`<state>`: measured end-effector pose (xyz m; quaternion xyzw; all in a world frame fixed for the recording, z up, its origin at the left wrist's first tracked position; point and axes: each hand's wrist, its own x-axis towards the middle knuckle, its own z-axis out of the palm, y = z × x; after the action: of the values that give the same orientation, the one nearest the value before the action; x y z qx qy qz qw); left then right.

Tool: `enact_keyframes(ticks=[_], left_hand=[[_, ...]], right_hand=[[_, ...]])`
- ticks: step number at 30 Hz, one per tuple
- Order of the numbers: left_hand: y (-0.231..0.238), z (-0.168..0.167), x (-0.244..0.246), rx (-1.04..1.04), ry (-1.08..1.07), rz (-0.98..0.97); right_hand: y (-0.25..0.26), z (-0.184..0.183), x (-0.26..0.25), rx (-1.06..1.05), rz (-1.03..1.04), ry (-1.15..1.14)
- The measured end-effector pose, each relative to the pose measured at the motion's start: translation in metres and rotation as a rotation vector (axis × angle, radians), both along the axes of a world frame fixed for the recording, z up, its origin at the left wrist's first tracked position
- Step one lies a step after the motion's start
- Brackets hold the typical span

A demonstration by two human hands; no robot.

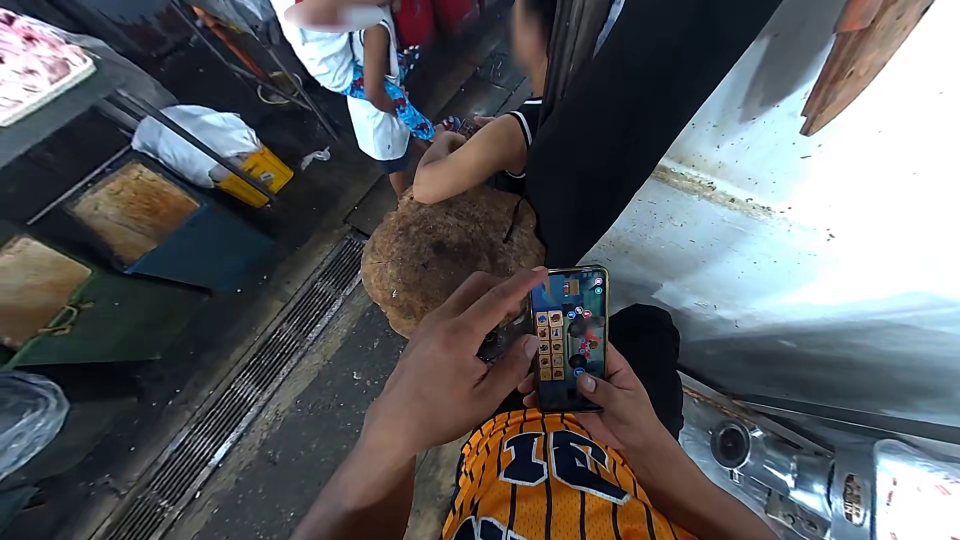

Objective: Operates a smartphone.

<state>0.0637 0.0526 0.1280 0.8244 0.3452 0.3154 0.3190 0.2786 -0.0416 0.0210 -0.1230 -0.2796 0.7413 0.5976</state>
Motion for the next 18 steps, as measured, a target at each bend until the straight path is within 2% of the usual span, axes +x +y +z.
enact_keyframes(ticks=[6, 13, 18], left_hand=[[0.001, 0.002, 0.003, 0.017, 0.038, -0.032], [0.006, 0.020, 0.009, 0.114, 0.157, -0.076], [0.006, 0.016, 0.009, 0.101, 0.159, -0.064]], right_hand=[[-0.002, 0.001, -0.002, 0.007, -0.001, -0.002], [0.002, 0.004, -0.003, 0.015, -0.009, -0.006], [-0.002, 0.004, -0.003, 0.028, -0.017, -0.001]])
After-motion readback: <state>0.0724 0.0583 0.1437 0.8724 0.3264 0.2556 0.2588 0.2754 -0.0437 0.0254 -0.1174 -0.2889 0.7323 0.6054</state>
